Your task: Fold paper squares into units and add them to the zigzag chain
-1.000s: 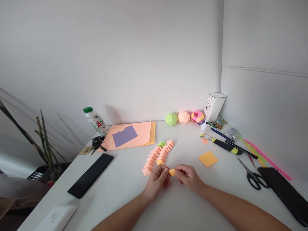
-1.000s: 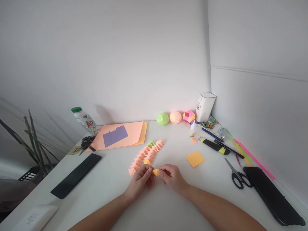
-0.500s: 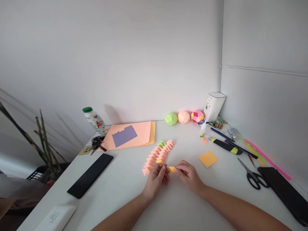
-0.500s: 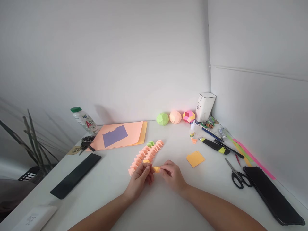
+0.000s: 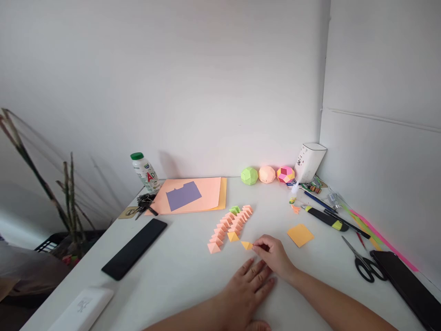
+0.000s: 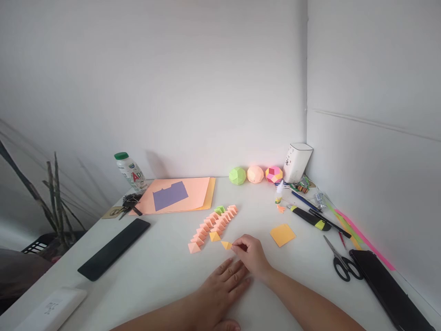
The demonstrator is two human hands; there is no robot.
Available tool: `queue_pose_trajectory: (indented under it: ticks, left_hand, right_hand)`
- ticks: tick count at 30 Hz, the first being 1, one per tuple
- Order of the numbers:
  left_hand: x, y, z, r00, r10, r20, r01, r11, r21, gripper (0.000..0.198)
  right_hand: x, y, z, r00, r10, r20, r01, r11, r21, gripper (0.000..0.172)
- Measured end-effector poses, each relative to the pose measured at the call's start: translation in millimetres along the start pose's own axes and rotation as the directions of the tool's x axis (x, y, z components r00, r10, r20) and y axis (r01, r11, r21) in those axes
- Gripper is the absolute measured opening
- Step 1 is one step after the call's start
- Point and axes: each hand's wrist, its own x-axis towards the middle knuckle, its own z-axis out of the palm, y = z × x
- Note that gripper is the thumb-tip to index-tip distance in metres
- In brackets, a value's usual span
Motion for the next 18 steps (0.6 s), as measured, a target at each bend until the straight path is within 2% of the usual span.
queue_pose_trajectory:
  ticks: [5, 10, 14, 18]
  left_hand:
    - [0.1, -0.6, -4.1, 1.000, 0.013, -0.020, -0.013, 1.000, 0.002, 0.079]
    - [0.3, 0.3, -2.6, 1.000, 0.006, -0.027, -0.007, 1.000, -0.016, 0.078]
    - [-0.6, 2.7, -7.8, 0.999, 0.021, -0.031, -0.022, 1.000, -0.022, 0.078]
    - [-0.7, 3.7, -11.7, 0.999, 0.034, -0.028, -0.035, 0.999, -0.032, 0.078]
  right_hand:
    - [6.2, -5.2, 9.9, 0.999, 0.042, -0.003, -0.042, 0.989, -0.139, 0.012]
    - [24.2, -13.5, 24.2, 0.995, 0.092, 0.029, -0.078, 0.943, -0.322, 0.011]
    - [36.8, -18.3, 34.4, 0.996, 0.088, 0.019, -0.074, 0.924, -0.374, 0.009]
    - [37.4, -20.0, 38.2, 0.997, 0.079, 0.003, -0.071, 0.915, -0.398, 0.009]
